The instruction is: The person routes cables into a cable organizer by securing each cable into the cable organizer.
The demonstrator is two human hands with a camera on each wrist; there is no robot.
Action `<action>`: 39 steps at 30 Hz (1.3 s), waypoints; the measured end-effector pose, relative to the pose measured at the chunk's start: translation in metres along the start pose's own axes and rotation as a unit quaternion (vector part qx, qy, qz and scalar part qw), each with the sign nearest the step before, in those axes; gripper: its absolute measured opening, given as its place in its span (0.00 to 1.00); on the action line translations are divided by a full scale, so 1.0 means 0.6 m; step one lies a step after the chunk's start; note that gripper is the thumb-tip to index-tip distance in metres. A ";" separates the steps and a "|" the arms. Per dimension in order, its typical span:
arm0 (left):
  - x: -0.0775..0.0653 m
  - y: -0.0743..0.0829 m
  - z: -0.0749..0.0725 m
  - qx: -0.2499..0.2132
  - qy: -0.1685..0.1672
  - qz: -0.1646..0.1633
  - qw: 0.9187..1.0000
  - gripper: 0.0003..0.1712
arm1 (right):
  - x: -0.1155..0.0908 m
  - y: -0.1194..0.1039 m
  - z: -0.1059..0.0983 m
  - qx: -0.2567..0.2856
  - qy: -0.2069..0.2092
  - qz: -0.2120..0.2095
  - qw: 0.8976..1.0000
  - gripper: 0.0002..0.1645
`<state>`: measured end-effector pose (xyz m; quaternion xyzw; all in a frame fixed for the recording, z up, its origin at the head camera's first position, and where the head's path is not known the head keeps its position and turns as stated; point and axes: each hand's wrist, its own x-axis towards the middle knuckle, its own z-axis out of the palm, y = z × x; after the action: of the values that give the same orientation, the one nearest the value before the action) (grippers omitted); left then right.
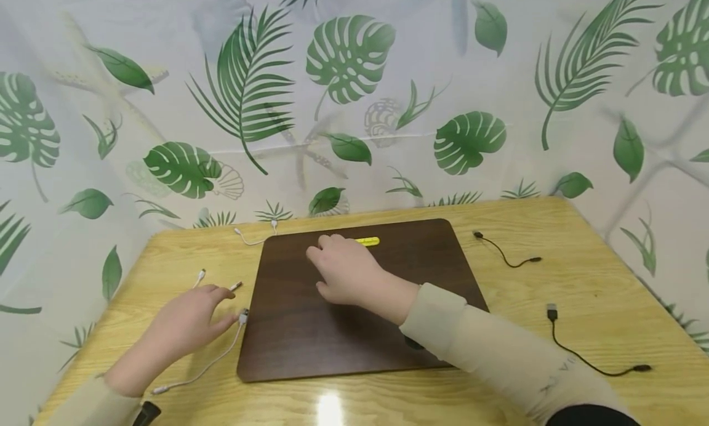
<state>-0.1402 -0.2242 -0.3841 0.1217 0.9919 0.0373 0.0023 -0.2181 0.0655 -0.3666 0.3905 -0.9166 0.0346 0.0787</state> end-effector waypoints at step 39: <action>-0.063 -0.055 0.018 -0.036 -0.018 -0.075 0.996 0.22 | 0.069 -0.124 0.051 -0.021 0.002 -0.114 0.993 0.17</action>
<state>-0.1115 -0.2646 -0.3976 0.0478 0.9960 0.0703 0.0276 -0.1962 -0.0196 -0.3896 0.4904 -0.8666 0.0073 0.0920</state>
